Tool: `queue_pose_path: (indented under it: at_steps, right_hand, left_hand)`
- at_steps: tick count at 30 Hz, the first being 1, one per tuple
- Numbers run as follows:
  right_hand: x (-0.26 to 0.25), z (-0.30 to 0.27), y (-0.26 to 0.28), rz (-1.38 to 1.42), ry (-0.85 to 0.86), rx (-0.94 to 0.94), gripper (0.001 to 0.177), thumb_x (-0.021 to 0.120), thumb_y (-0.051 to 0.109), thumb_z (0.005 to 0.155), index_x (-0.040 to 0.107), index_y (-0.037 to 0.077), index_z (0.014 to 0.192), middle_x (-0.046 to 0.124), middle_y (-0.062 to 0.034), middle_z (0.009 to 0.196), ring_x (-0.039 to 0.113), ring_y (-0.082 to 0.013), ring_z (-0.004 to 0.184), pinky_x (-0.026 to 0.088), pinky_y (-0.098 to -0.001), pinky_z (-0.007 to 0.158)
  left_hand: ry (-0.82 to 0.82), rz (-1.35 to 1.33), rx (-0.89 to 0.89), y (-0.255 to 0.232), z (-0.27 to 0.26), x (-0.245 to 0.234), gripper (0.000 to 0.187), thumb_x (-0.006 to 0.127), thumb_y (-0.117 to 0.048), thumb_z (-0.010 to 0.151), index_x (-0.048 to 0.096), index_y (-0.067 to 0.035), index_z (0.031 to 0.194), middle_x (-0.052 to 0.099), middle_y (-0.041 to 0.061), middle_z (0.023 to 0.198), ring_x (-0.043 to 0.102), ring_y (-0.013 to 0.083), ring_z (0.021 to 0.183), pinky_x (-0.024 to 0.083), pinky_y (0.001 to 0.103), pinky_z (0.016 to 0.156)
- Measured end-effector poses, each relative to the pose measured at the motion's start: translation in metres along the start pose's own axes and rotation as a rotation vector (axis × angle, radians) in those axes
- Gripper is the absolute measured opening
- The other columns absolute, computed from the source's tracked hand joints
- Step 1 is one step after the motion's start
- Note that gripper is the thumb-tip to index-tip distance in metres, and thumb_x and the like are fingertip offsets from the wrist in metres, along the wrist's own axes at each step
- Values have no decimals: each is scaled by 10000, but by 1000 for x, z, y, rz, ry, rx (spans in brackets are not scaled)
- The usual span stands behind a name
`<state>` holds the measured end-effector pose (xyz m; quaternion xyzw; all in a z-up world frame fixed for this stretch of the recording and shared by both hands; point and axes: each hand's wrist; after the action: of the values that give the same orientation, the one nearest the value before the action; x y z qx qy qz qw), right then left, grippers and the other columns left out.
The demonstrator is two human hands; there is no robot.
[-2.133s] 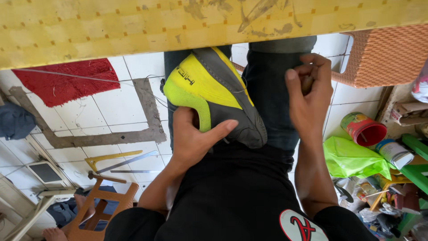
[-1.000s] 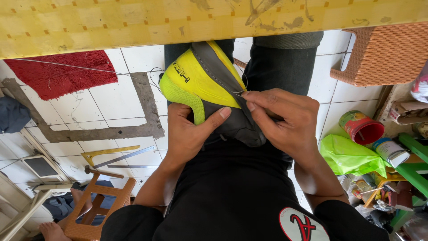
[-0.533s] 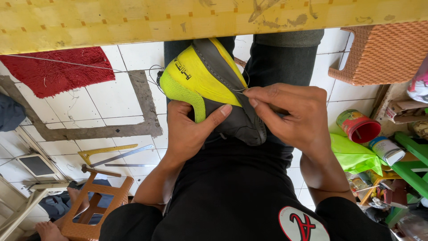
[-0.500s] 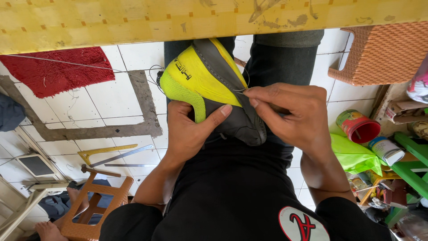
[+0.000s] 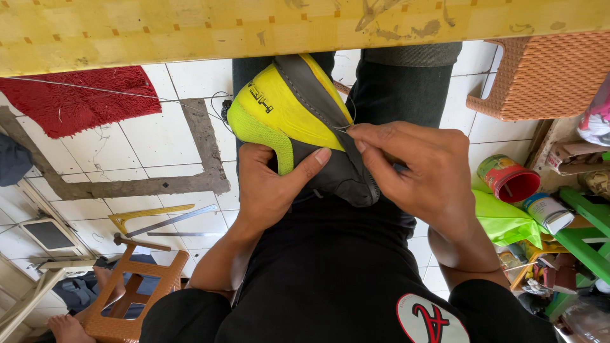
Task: The person is sewing a yellow and grey shoe using a needle and thread. They hold the shoe in their left hand and use their right hand to push the needle through the material and pull the thread tight.
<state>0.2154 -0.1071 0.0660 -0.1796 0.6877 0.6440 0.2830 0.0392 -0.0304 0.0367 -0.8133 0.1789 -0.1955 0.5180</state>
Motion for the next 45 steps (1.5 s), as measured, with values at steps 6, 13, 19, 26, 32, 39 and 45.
queue_pose_path:
  at_steps: [6,13,19,26,32,39,45]
  right_hand:
    - [-12,11,4,-179,107,-77,124,668,-27,928,745,18,1013,750,-62,896,710,-180,772,522,-295,614]
    - [-19,22,-2,-467,288,-138,90,635,148,953,716,159,991,679,41,732,625,-206,586,379,-381,405]
    - [-30,34,-18,-278,377,-183,104,639,126,936,740,138,953,729,20,781,654,-179,586,427,-346,453]
    - [-29,44,-26,-169,431,-193,66,645,113,910,703,122,878,636,14,594,548,-160,455,376,-320,443]
    - [-21,41,-17,-375,450,-120,136,641,221,927,618,147,816,573,-17,527,494,-251,402,334,-394,407]
    - [-11,35,-8,-544,386,-83,217,617,244,979,530,125,821,534,15,582,509,-251,465,374,-416,382]
    - [-22,39,-8,-301,433,-55,133,640,163,908,596,119,790,631,4,609,592,-204,507,410,-366,467]
  left_hand:
    - [-58,228,-103,-2,-2,5,179,748,-150,804,718,-49,948,737,28,953,703,122,896,592,261,799]
    - [-93,219,-45,0,1,8,137,770,-131,784,717,-50,881,725,6,880,677,83,831,586,247,745]
    - [-161,199,-19,-4,4,16,156,817,-138,748,709,-72,838,714,-17,854,651,54,810,587,239,745]
    - [-195,205,-54,0,4,15,137,819,-151,742,705,-84,779,704,-39,787,644,36,741,575,218,675]
    - [-196,292,-6,3,6,14,154,805,-190,757,696,-85,780,696,-33,775,644,52,747,562,242,688]
    - [-214,359,89,3,9,20,141,788,-179,766,677,-92,765,689,-26,763,651,64,754,553,257,716]
    - [68,405,31,-16,8,-7,220,768,-244,789,687,-92,926,712,-20,890,647,76,863,533,251,787]
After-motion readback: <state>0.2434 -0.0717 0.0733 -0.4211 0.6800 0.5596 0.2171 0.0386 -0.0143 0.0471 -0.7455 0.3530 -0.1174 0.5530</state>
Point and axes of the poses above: each hand's wrist, its own z-axis towards the middle knuckle, its own x-axis out of the palm, y = z × x
